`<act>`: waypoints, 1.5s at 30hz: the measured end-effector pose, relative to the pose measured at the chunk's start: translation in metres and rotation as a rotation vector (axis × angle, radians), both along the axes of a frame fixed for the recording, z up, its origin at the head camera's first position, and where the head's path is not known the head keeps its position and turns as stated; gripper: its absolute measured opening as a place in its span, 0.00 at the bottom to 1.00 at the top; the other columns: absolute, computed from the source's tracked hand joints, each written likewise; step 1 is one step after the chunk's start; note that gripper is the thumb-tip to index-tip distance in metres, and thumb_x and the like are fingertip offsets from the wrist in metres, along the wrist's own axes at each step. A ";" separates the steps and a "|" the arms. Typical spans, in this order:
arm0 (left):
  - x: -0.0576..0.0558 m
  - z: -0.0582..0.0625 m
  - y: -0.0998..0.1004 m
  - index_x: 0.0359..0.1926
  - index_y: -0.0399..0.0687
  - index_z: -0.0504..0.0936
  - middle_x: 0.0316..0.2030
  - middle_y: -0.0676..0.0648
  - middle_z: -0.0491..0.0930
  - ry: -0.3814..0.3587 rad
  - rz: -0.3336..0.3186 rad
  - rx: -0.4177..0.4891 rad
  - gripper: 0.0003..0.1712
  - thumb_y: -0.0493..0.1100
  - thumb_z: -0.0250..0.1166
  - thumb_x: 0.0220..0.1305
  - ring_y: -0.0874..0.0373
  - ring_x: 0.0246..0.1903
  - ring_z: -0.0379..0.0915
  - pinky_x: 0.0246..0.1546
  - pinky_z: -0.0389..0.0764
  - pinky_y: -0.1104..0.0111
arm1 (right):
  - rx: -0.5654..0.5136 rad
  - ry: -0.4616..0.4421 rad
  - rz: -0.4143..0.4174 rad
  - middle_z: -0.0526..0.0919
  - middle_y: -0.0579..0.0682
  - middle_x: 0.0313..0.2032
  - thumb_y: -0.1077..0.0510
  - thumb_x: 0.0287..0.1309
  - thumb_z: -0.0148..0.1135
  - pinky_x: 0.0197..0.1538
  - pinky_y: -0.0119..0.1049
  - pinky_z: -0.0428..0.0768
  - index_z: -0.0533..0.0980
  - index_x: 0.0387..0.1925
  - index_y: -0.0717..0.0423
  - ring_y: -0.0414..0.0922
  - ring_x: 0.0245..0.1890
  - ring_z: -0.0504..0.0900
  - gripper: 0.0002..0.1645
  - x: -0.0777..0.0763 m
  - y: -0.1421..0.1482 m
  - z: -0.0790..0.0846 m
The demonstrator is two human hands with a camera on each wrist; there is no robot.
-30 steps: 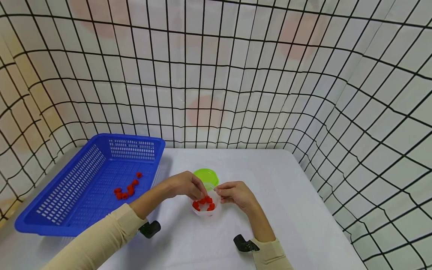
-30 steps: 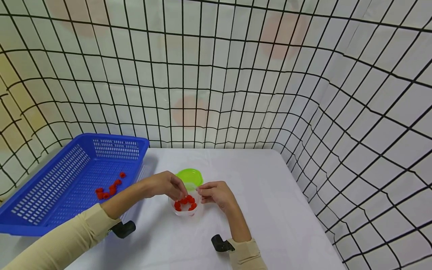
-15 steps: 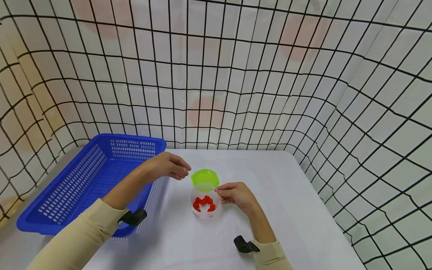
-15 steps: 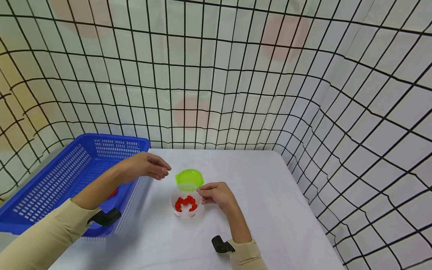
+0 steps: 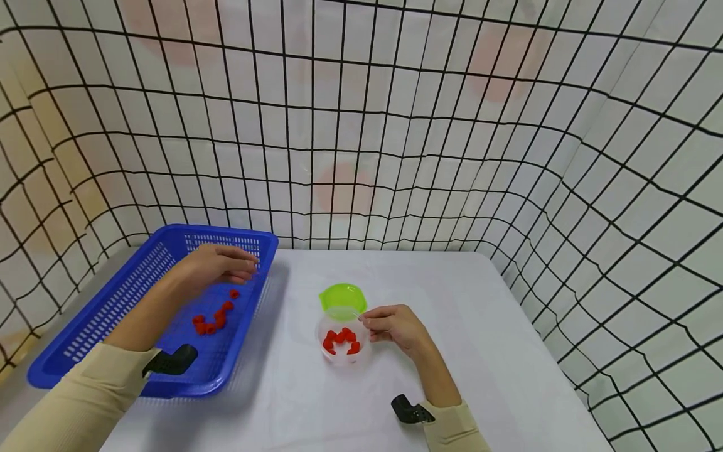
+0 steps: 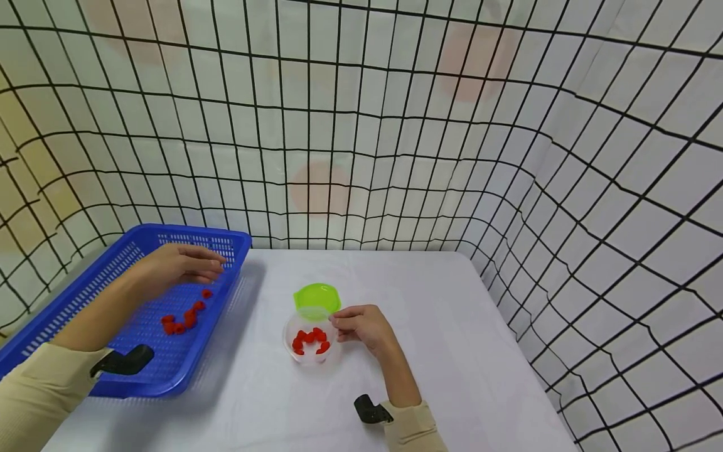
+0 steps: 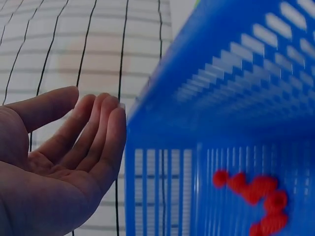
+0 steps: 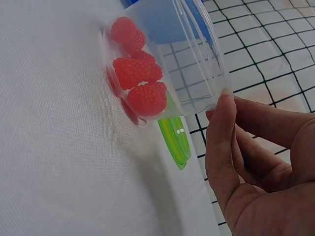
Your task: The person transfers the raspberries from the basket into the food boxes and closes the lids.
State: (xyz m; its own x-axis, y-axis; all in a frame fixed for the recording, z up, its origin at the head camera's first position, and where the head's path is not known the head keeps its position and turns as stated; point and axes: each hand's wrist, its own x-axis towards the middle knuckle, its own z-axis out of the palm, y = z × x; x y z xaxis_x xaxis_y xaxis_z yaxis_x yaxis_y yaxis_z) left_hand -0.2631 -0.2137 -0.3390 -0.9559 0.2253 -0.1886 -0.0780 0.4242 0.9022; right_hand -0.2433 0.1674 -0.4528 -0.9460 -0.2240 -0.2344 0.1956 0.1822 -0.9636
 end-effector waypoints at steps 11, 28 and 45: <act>-0.007 -0.015 -0.057 0.65 0.24 0.70 0.55 0.34 0.82 -0.012 0.061 -0.104 0.27 0.43 0.56 0.77 0.66 0.40 0.82 0.48 0.86 0.69 | 0.001 -0.003 0.005 0.87 0.54 0.34 0.60 0.62 0.68 0.39 0.33 0.88 0.83 0.48 0.69 0.43 0.27 0.82 0.16 0.002 -0.001 0.002; -0.017 -0.061 -0.105 0.60 0.20 0.73 0.53 0.30 0.82 -0.264 -0.046 -0.199 0.23 0.36 0.59 0.72 0.46 0.51 0.82 0.59 0.80 0.48 | -0.004 0.000 0.011 0.87 0.57 0.36 0.60 0.63 0.68 0.39 0.33 0.88 0.83 0.49 0.69 0.42 0.27 0.82 0.17 0.001 -0.002 0.000; -0.016 -0.070 -0.093 0.51 0.26 0.82 0.42 0.41 0.86 -0.317 -0.060 -0.283 0.13 0.29 0.61 0.67 0.52 0.42 0.82 0.49 0.86 0.56 | -0.014 0.015 0.004 0.87 0.63 0.40 0.61 0.62 0.68 0.39 0.34 0.88 0.83 0.47 0.70 0.43 0.27 0.82 0.16 0.001 0.001 0.000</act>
State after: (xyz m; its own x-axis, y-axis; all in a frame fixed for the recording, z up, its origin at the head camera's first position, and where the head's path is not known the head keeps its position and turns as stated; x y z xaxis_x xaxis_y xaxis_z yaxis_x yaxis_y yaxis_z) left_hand -0.2788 -0.3070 -0.4086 -0.8273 0.1754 -0.5336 -0.3008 0.6639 0.6846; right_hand -0.2419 0.1680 -0.4529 -0.9484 -0.2310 -0.2172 0.1806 0.1695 -0.9688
